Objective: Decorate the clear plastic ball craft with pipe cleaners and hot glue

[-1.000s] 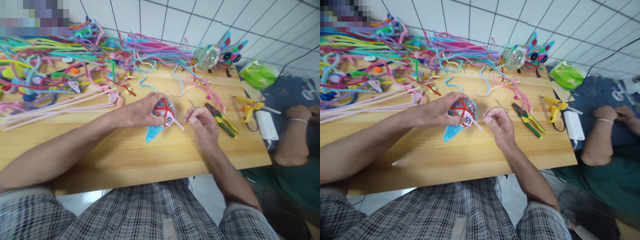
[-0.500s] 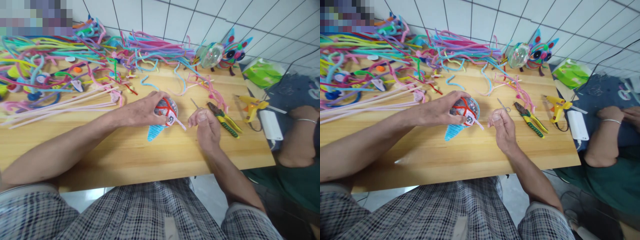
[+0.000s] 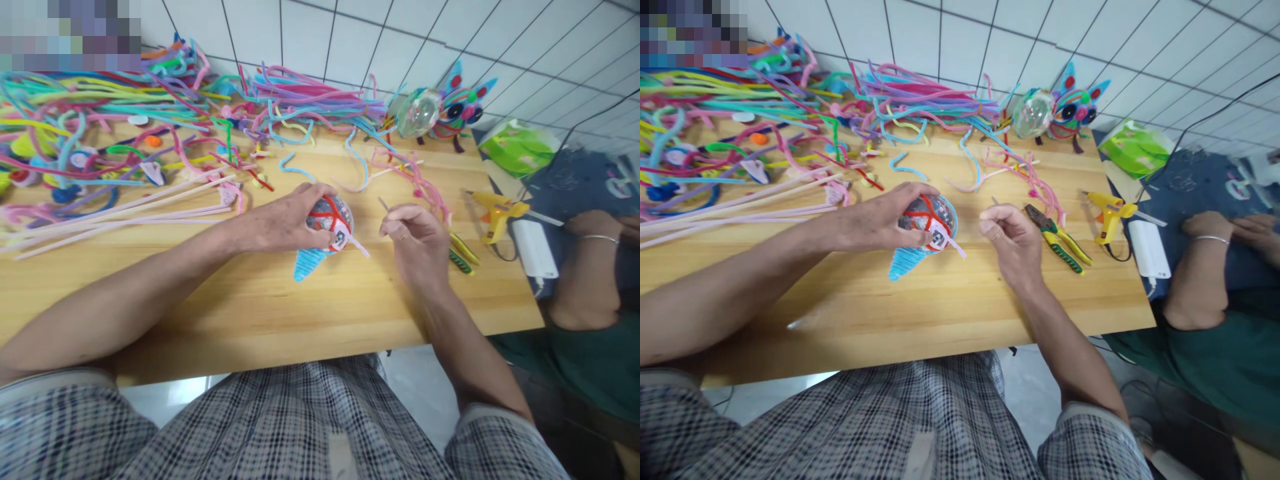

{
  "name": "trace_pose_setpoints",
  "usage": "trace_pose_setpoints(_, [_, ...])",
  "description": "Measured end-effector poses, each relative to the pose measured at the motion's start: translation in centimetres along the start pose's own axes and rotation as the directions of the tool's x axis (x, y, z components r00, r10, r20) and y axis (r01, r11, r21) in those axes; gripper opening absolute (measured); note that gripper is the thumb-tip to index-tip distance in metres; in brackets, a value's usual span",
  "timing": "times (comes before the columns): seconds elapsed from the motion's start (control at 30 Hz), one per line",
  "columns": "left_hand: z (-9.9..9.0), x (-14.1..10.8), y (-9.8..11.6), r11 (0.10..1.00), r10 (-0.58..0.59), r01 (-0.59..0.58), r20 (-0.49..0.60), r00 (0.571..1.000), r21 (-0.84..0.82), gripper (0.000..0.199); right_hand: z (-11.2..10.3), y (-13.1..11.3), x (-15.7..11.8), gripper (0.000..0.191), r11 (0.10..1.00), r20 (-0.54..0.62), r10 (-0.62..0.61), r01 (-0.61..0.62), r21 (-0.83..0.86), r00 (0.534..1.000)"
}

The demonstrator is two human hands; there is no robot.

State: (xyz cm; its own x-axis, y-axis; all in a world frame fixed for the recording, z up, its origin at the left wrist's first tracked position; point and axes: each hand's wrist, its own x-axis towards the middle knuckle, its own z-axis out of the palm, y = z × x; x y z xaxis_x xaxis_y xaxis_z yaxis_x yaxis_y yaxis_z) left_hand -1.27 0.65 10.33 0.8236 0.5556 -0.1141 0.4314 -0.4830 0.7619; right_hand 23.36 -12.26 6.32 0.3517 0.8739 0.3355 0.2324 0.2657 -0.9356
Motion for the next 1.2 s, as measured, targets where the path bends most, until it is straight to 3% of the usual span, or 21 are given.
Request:
trace_pose_setpoints(0.13, [0.0,0.0,-0.1,1.0,0.011,-0.011,0.0,1.0,0.001,0.084,-1.2,-1.5,2.9,0.034,0.969,0.005,-0.046,0.046,-0.242,0.999])
trace_pose_setpoints(0.2, [0.0,0.0,-0.1,1.0,0.014,-0.014,-0.003,1.0,-0.005,0.085,-2.1,-1.7,4.9,0.036,0.897,0.041,-0.052,0.065,-0.438,0.998])
trace_pose_setpoints(0.3, [0.1,0.0,-0.2,1.0,0.026,-0.026,-0.007,1.0,-0.018,0.083,-3.4,-0.6,6.9,0.03,0.637,0.092,0.043,0.044,-0.769,0.995])
trace_pose_setpoints(0.4, [0.2,0.0,-0.3,0.999,0.019,-0.019,-0.014,1.0,-0.028,0.081,-4.0,1.9,7.1,0.018,0.355,0.107,0.229,0.02,-0.935,0.967])
trace_pose_setpoints(0.5, [0.2,0.1,-0.1,0.999,-0.006,0.006,-0.012,1.0,-0.032,0.079,-4.0,4.0,6.6,0.013,0.248,0.137,0.295,0.063,-0.967,0.946])
trace_pose_setpoints(0.67, [0.1,0.0,0.2,0.999,-0.021,0.021,-0.011,1.0,-0.036,0.08,-3.5,4.6,6.1,0.015,0.288,0.134,0.316,0.04,-0.957,0.939])
trace_pose_setpoints(0.73, [0.1,0.0,0.2,0.999,-0.022,0.022,-0.015,1.0,-0.036,0.08,-3.3,4.1,5.6,0.015,0.345,0.143,0.281,0.039,-0.938,0.949])
trace_pose_setpoints(0.87, [0.1,0.0,0.3,0.999,-0.029,0.027,-0.033,0.999,-0.042,0.079,-2.7,1.5,3.0,0.015,0.699,0.254,0.068,0.135,-0.702,0.965])
trace_pose_setpoints(0.93, [0.2,0.0,0.4,0.998,-0.036,0.035,-0.032,0.999,-0.051,0.077,-2.1,-0.6,1.4,0.012,0.811,0.299,-0.056,0.218,-0.544,0.953])
trace_pose_setpoints(1.07, [0.2,-0.2,0.4,0.996,-0.037,0.034,-0.03,0.999,-0.081,0.075,-0.2,-4.3,-1.0,0.01,0.805,0.368,-0.222,0.383,-0.453,0.903])
trace_pose_setpoints(1.2, [0.2,-0.3,0.5,0.993,-0.075,0.071,-0.039,0.996,-0.093,0.082,1.2,-4.5,-1.8,0.023,0.695,0.396,-0.368,0.532,-0.484,0.841])
